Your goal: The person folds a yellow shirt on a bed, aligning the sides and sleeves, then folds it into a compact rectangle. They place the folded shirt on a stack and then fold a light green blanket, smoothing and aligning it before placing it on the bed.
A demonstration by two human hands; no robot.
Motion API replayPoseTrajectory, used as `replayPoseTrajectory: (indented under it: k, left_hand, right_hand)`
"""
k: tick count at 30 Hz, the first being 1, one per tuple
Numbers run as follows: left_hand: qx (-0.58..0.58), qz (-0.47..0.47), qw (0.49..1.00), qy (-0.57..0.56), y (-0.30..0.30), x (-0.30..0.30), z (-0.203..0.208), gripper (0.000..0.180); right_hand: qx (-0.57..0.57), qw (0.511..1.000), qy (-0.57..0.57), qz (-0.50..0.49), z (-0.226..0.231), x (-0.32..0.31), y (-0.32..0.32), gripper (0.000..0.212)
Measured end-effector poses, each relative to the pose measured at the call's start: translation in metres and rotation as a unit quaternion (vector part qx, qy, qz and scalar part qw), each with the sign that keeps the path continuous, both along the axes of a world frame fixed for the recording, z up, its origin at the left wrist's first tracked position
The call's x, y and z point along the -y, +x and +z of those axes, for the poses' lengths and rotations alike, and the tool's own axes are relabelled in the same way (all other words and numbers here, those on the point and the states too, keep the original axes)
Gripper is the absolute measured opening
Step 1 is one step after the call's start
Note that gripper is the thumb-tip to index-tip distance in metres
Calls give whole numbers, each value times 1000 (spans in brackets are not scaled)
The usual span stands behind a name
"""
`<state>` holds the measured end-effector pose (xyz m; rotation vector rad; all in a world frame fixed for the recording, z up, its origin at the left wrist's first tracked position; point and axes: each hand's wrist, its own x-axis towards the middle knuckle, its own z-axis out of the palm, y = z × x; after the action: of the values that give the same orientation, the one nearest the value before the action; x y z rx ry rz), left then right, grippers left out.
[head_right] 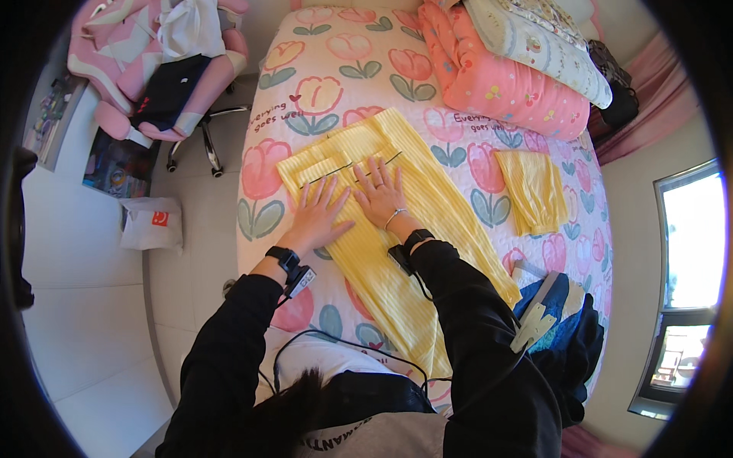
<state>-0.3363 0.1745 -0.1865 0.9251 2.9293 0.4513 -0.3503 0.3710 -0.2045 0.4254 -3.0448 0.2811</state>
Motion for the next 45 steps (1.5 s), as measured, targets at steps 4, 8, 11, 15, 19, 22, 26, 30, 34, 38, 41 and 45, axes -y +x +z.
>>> replayPoseTrajectory:
  k: [4, 8, 11, 15, 19, 22, 26, 30, 34, 38, 41, 45]
  left_hand:
    - [-75, 10, 997, 14, -5, 7, -9, 73]
    - [-49, 158, 978, 125, -22, 26, -9, 76]
    - [-55, 279, 924, 255, -39, 39, -11, 77]
    - [262, 282, 684, 620, -65, 53, -15, 63]
    - [304, 312, 685, 584, -77, 50, -15, 42]
    - [321, 320, 665, 594, -76, 41, -14, 35]
    - [333, 312, 639, 620, -75, 41, -15, 39]
    - [352, 260, 641, 630, -76, 41, -11, 39]
    - [338, 225, 663, 629, -74, 30, 13, 41]
    - [363, 172, 721, 564, -62, 24, 54, 44]
    - [335, 90, 725, 595, -36, 6, 86, 43]
    - [372, 29, 737, 563, 20, -20, 117, 46]
  right_hand:
    - [40, 999, 1, 10, 6, -7, -9, 53]
    - [4, 984, -161, 80, 14, -46, -63, 46]
    - [-110, 985, -132, 0, 12, -78, -123, 46]
    - [67, 950, -176, -250, 10, -92, -181, 63]
    - [189, 928, -166, -274, 20, -80, -200, 66]
    - [235, 932, -137, -240, 27, -72, -208, 59]
    - [230, 955, -109, -150, 39, -76, -215, 40]
    - [177, 982, -45, -47, 64, -87, -216, 31]
    - [114, 992, 19, 51, 100, -102, -207, 22]
    - [30, 986, 89, 137, 132, -120, -181, 19]
    - [35, 985, 116, 127, 156, -137, -147, 17]
    - [54, 986, 144, 70, 178, -164, -89, 16]
